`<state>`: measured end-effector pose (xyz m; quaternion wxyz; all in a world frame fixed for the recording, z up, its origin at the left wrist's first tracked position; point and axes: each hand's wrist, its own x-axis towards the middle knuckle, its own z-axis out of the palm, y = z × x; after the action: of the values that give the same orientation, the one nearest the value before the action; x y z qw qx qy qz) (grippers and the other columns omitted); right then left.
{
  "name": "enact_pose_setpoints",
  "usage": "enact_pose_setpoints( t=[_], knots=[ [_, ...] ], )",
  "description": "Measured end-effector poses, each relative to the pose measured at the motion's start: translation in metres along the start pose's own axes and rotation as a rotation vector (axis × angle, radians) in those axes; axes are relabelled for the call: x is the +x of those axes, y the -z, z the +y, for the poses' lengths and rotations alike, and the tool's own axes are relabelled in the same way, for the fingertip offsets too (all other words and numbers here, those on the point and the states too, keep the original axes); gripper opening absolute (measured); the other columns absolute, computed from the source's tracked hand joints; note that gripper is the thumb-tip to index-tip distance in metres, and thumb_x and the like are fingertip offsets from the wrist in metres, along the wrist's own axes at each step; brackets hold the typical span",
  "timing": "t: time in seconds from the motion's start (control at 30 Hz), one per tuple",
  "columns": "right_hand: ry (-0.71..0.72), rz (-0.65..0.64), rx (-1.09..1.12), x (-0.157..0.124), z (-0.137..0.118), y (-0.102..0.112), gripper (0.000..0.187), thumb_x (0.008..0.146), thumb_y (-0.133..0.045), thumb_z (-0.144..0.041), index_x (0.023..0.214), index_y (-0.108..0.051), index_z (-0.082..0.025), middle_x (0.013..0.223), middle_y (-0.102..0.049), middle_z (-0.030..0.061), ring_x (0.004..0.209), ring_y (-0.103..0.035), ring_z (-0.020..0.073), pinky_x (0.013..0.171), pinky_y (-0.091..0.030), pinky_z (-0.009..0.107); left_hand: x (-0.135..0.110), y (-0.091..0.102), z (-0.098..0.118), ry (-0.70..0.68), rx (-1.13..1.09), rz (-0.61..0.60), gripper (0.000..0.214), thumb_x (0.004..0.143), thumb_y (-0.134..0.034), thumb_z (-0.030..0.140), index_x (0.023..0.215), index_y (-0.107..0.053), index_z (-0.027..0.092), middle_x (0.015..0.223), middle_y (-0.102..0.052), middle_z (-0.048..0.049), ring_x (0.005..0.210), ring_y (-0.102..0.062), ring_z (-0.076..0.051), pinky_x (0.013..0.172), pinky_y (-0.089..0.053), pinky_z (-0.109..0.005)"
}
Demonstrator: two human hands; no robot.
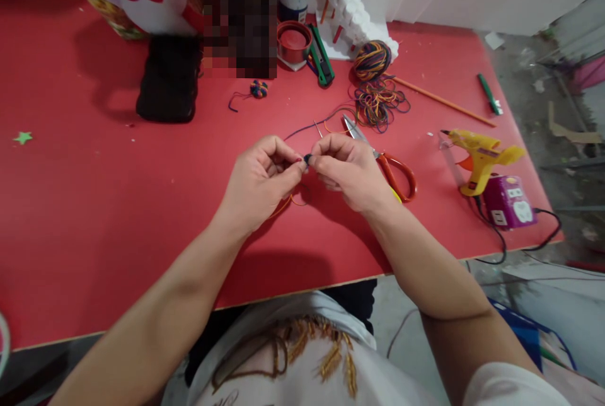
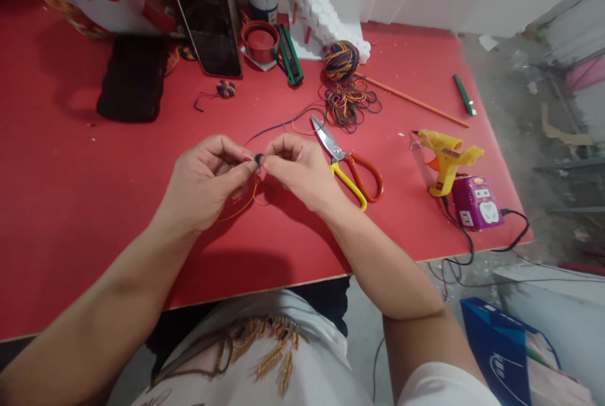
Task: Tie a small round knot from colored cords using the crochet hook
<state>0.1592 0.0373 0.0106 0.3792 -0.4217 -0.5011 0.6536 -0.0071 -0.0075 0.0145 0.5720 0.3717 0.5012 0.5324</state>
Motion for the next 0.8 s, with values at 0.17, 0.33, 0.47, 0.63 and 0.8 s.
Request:
enact_pose_setpoints(
  t=[0.17,0.33,0.47,0.63,0.8],
  knots=[
    [0.391,0.210,-0.576,-0.012,0.004,-0.008,0.013,0.085,-0.074,-0.019,0.083,-0.061,-0.021,0.080,-0.064,-0.0011,0.066,-0.053,0.0101,0.062,-0.040,0.027,0.006,0.001,-0.006,0.049,-0.097,0.011,0.021,0.080,-0.083,0.008,0.077,-0.065,0.020,0.061,-0.064,0.0030,0.044,-0.051,-0.008,0.043,-0.041,-0.021],
    [0.071,0.008,-0.142,-0.005,-0.005,0.004,0.014,0.089,-0.075,-0.030,0.093,-0.067,-0.020,0.083,-0.069,-0.0022,0.052,-0.048,0.0055,0.045,-0.030,0.024,0.012,0.004,-0.008,-0.017,-0.159,0.006,0.019,0.081,-0.078,0.004,0.079,-0.067,0.019,0.063,-0.066,0.0012,0.047,-0.052,-0.008,0.044,-0.041,-0.019],
    [-0.146,-0.052,0.192,0.001,-0.009,0.010,0.018,0.084,-0.080,-0.026,0.098,-0.075,-0.016,0.081,-0.067,-0.0031,0.049,-0.043,0.0031,0.040,-0.019,0.020,0.013,0.004,-0.008,-0.020,-0.192,0.004,0.018,0.080,-0.077,0.004,0.079,-0.067,0.019,0.064,-0.066,0.0009,0.049,-0.053,-0.009,0.043,-0.041,-0.019],
    [-0.146,-0.076,0.248,-0.001,-0.007,0.007,0.023,0.077,-0.090,-0.025,0.091,-0.075,-0.015,0.060,-0.058,-0.0077,0.047,-0.041,0.0039,0.039,-0.021,0.017,0.012,0.004,-0.010,-0.104,-0.037,0.038,0.017,0.083,-0.080,0.007,0.082,-0.068,0.019,0.060,-0.065,0.0027,0.044,-0.053,-0.009,0.044,-0.042,-0.021],
    [-0.135,-0.107,0.232,0.000,-0.006,0.006,0.022,0.076,-0.090,-0.024,0.085,-0.071,-0.016,0.053,-0.054,-0.0093,0.044,-0.038,0.0031,0.039,-0.021,0.016,0.007,0.003,-0.011,-0.174,0.061,0.017,0.018,0.082,-0.084,0.013,0.084,-0.068,0.020,0.071,-0.070,0.0014,0.047,-0.055,-0.009,0.045,-0.044,-0.024]
  ],
)
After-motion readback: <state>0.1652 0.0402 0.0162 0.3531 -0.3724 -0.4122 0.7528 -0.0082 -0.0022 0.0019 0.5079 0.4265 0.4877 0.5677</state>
